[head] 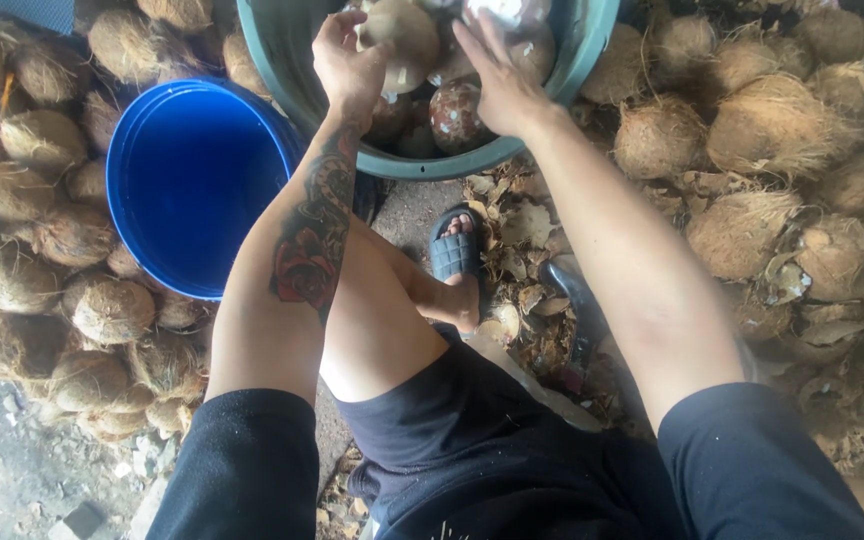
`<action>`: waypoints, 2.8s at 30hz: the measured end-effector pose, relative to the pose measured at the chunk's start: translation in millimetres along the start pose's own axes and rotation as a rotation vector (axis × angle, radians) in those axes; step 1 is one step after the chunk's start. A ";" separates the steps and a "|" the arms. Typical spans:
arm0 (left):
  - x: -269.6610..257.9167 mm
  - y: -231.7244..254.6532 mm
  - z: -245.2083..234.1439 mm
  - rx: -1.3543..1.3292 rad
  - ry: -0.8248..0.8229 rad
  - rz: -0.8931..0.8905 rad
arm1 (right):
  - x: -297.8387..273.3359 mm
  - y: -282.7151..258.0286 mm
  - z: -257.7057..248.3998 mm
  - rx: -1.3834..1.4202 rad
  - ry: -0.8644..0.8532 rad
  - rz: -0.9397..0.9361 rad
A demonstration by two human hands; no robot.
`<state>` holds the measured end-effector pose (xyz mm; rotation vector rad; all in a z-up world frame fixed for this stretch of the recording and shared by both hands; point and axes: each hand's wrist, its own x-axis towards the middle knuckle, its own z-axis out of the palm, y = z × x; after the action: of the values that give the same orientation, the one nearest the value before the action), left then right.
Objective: The person sits on the ground surrounded by coconuts and uses a large knife to peel the husks off several coconuts. The person holds each coconut in one hand and strikes it repeatedly with the knife to remove the outer layer, then places the peeled coconut into a nearby bucket.
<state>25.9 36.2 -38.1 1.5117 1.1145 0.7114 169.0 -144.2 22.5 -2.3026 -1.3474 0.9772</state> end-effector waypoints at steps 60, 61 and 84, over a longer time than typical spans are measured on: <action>-291.0 89.0 200.4 0.454 -1.520 0.575 | -368.6 274.2 138.1 0.881 1.209 1.001; -296.0 93.7 201.0 0.496 -1.519 0.527 | -371.0 271.8 142.1 0.913 1.209 1.021; -311.7 98.6 180.3 -0.511 -1.078 -0.586 | -378.6 159.0 144.6 0.801 0.646 0.574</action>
<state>92.6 -320.1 50.9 0.8204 0.4196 -0.2435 48.7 -560.7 -17.8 -2.0516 0.0025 0.6263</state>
